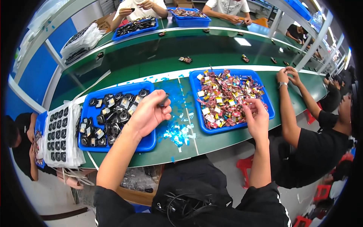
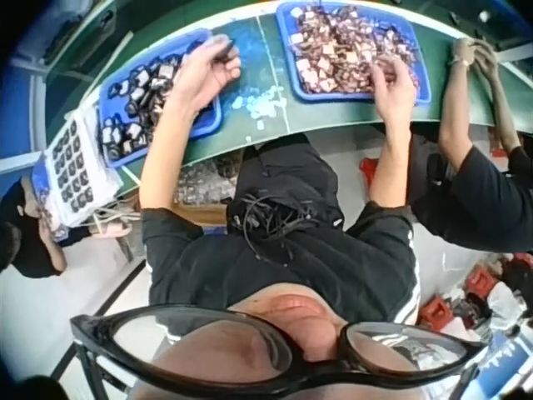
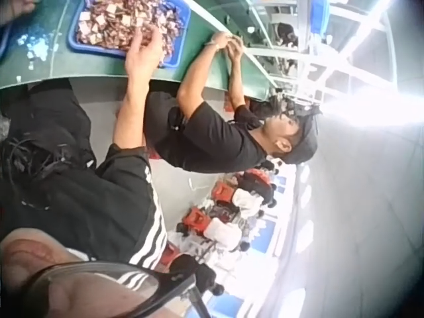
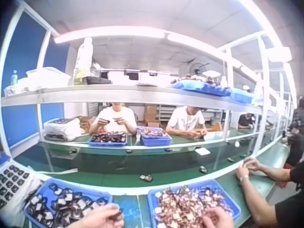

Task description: Assembling small electronic components, possibly smart watch parts, at a factory assembly line.

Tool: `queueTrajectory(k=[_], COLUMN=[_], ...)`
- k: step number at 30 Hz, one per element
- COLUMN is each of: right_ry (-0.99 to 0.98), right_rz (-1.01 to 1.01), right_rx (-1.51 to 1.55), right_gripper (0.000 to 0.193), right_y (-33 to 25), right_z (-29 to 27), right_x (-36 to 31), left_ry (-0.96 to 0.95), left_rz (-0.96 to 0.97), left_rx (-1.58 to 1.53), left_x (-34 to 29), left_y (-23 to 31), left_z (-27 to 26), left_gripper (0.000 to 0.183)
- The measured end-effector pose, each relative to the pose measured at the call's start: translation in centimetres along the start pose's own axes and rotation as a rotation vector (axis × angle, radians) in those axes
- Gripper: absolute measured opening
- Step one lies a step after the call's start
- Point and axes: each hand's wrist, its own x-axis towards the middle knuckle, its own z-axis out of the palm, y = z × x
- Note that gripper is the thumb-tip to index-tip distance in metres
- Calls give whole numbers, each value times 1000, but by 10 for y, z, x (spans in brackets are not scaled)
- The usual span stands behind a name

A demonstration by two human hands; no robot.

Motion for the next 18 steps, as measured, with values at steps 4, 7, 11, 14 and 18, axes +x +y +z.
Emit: queueTrajectory(k=[4,7,11,14,18], right_ry=[-52,-149,-30,-12,-113], right_rz=[-44,-251,-191,-39,156], right_rx=[-113,-300,-192,235,444], right_gripper=[16,14,10,6,8], right_y=[-9,-6,-10,-3,-11], right_z=[-6,1,-6,-11,-1], right_x=[2,13,15,15,17], left_ry=[-30,107,127,105,71], left_rz=[66,92,170,169,119], left_rx=[108,269,131,77,105], left_x=[-4,-6,-2,-3,-10], left_y=[-14,-19,-23,-19,-18], left_z=[-5,-10,-10,-9,-8], left_gripper=[38,32,16,14,16])
